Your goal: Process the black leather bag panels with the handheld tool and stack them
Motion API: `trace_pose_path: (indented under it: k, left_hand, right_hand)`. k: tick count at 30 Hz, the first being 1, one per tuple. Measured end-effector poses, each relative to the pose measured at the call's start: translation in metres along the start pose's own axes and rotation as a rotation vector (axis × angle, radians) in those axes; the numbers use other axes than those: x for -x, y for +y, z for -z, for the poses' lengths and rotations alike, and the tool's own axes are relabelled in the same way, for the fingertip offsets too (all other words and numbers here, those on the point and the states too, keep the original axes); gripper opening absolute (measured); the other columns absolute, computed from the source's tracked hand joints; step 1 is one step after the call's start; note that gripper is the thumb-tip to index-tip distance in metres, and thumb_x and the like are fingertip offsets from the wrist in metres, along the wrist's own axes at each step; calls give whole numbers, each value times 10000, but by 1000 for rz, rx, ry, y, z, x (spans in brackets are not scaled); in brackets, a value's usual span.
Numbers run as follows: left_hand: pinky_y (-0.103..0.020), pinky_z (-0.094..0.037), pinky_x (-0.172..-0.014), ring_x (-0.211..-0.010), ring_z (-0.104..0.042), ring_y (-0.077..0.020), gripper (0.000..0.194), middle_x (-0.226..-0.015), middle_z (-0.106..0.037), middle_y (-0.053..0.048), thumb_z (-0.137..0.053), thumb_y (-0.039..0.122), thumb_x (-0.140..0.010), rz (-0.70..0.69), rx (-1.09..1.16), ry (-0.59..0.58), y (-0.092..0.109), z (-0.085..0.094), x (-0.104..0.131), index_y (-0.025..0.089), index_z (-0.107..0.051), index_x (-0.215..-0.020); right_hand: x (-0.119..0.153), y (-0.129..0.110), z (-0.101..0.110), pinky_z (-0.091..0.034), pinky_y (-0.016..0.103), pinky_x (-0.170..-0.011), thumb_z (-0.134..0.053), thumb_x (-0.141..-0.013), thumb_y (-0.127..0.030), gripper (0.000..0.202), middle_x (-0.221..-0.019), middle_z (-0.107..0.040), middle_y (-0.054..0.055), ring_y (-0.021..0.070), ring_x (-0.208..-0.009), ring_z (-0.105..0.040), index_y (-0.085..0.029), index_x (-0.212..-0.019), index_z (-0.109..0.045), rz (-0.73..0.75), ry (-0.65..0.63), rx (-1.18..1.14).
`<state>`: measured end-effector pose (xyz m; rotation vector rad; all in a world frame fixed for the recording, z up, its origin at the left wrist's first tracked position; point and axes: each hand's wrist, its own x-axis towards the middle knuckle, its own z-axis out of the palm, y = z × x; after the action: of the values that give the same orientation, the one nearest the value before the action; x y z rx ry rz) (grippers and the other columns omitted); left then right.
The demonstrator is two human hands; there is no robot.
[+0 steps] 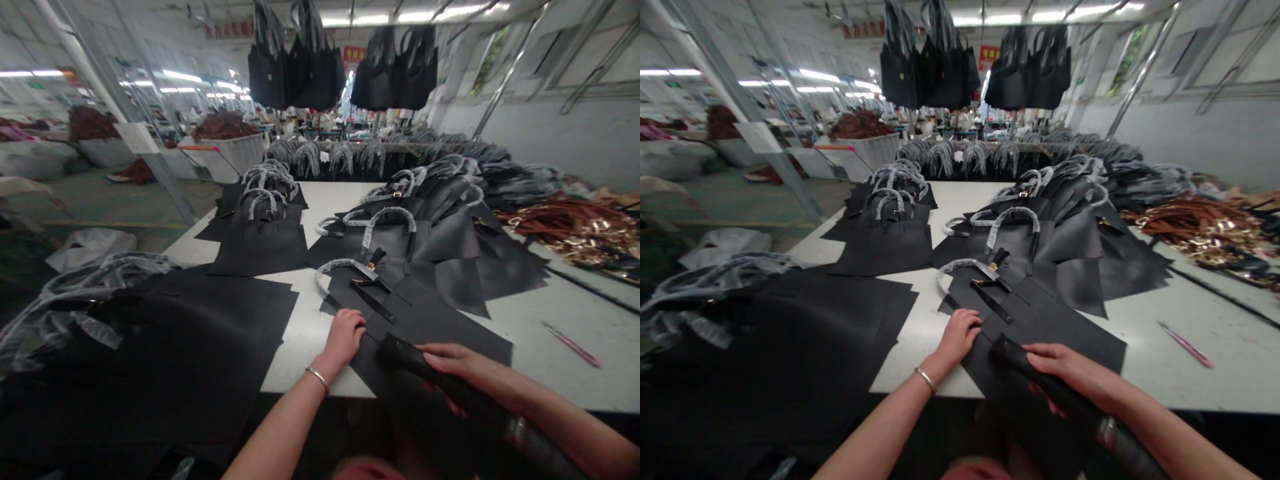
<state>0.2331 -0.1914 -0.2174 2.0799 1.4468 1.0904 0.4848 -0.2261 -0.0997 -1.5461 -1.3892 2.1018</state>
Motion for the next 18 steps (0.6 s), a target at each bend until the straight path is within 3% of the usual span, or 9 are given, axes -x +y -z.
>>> trace_pose_path:
  k: [4, 7, 11, 14, 18]
  left_hand:
    - [-383, -426, -959, -1033, -505, -201, 118, -1040, -641, -53, -636, 96, -780, 11, 30, 9, -1, -2, -3, 179, -647, -864]
    - [-394, -430, -953, -1026, -509, -205, 137, -1027, -644, -53, -623, 79, -779, 6, 24, 5, -1, -2, -3, 182, -645, -866]
    - [-403, -433, -953, -1031, -507, -206, 135, -1039, -632, -61, -607, 82, -786, 3, 1, 2, 1, -1, -1, 181, -632, -875]
    - [-417, -430, -959, -1039, -507, -213, 116, -1039, -625, -66, -589, 97, -799, -12, -14, 1, 2, -1, -2, 179, -622, -874]
    - [-450, -429, -953, -1037, -518, -230, 116, -1038, -624, -75, -532, 114, -822, -31, -41, -10, 1, -1, -3, 183, -614, -865]
  right_hand:
    - [-20, 1, -12, -491, 189, -368, -555, -867, -468, 599, -749, -693, 52, 135, -446, -629, -170, -1365, -406, 18, -46, -42]
    - [-29, -8, -11, -478, 191, -351, -530, -892, -408, 550, -728, -677, 39, 130, -430, -612, -155, -1361, -395, 122, 73, -50]
    - [-13, -8, 5, -493, 198, -373, -531, -896, -400, 525, -745, -681, 43, 129, -450, -614, -158, -1346, -411, 181, 209, -46]
    - [2, 4, 9, -501, 202, -376, -543, -884, -434, 584, -751, -692, 53, 137, -460, -626, -160, -1374, -382, 88, 114, -65]
    - [-8, 15, -10, -490, 200, -367, -552, -868, -421, 568, -740, -681, 39, 128, -448, -616, -154, -1354, -428, 96, 43, -66]
